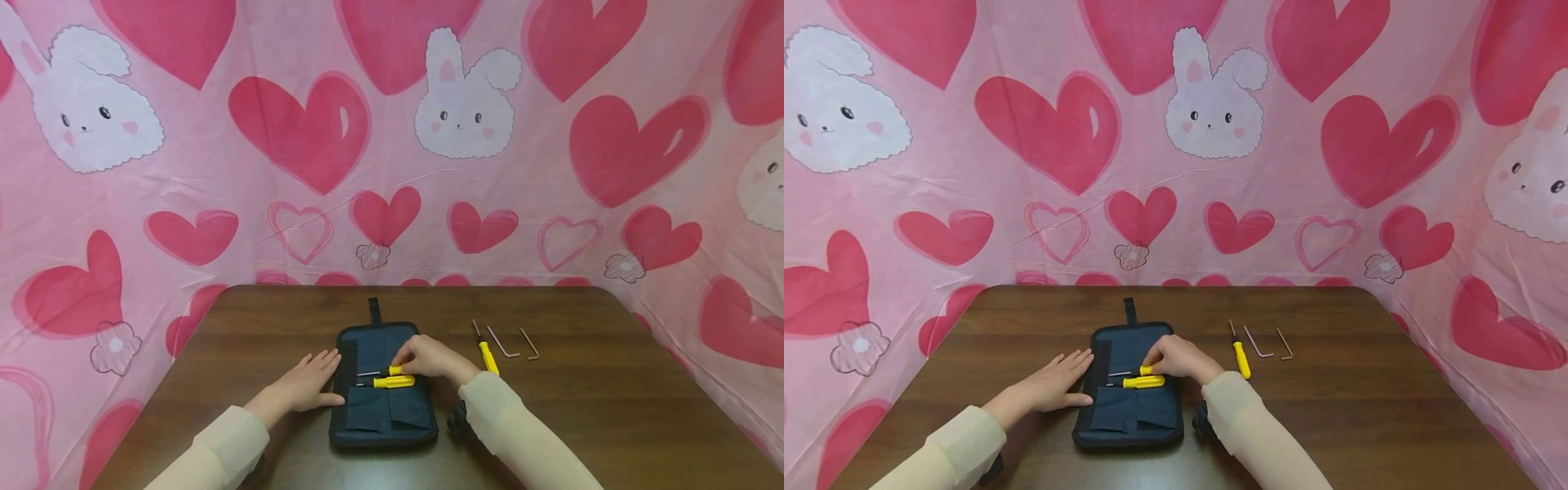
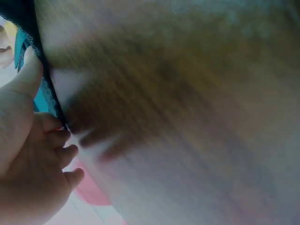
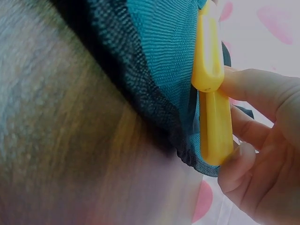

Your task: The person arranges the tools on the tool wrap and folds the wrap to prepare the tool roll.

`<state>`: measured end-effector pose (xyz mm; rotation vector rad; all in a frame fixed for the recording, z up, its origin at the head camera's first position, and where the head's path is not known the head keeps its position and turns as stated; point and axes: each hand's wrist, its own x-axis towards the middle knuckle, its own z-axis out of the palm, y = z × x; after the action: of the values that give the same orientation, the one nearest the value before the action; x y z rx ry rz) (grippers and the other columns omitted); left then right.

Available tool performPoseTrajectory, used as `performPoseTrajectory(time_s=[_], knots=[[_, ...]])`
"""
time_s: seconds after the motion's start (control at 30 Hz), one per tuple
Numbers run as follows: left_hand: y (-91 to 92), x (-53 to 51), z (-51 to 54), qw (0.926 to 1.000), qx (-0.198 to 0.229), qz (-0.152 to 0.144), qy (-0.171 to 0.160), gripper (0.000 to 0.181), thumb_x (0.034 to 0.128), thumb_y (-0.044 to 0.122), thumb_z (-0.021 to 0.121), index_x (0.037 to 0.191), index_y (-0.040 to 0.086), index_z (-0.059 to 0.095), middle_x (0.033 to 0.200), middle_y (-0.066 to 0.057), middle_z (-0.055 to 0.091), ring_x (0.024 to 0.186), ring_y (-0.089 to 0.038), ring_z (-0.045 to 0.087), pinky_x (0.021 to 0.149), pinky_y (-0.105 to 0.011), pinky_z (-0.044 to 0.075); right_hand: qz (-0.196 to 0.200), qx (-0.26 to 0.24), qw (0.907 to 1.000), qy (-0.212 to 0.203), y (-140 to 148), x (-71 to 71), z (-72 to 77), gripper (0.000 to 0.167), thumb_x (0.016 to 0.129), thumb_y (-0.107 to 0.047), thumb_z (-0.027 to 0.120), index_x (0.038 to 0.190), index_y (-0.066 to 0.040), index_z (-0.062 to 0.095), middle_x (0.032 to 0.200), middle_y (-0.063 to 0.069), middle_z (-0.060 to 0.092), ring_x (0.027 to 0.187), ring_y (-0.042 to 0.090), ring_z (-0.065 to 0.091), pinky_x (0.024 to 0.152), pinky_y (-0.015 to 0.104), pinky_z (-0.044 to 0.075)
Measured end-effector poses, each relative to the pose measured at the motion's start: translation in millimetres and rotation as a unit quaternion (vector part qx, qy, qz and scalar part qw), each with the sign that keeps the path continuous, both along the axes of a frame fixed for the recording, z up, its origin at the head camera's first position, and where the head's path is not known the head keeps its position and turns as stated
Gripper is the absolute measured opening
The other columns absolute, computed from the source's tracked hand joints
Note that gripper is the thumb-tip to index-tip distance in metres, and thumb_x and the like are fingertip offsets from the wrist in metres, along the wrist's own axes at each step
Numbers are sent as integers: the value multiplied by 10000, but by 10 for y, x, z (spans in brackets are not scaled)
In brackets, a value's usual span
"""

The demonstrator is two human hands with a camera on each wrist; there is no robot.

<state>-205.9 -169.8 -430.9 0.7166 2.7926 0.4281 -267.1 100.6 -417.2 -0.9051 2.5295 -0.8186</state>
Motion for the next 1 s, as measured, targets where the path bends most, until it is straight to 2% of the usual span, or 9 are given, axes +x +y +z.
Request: performPoseTrajectory(time_s=[0.23,0.47,1.0], knots=[[-8,-3,-12,10000,9,-37,39,830,825,502,609,1385,-50,342,1447,-190,292,1335,-351,223,1056,-527,143,238,-183,9996,8,-67,16,-10,167,840,-49,659,987,-77,732,891,-43,671,738,92,561,700,209,490],[-3,2,-5,10000,-34,-14,42,829,823,502,611,1386,-46,344,1448,-183,294,1335,-344,225,1058,-522,143,314,-279,9991,-25,-132,28,-26,169,834,-35,660,983,-73,731,881,-48,664,716,91,552,651,196,495],[-12,-21,-22,9999,-81,68,-85,832,823,523,596,1402,-16,335,1459,-158,285,1343,-321,217,1063,-513,137,418,-154,9987,253,-225,20,-32,173,839,-62,667,997,-93,732,920,-55,664,775,65,546,697,181,473]])
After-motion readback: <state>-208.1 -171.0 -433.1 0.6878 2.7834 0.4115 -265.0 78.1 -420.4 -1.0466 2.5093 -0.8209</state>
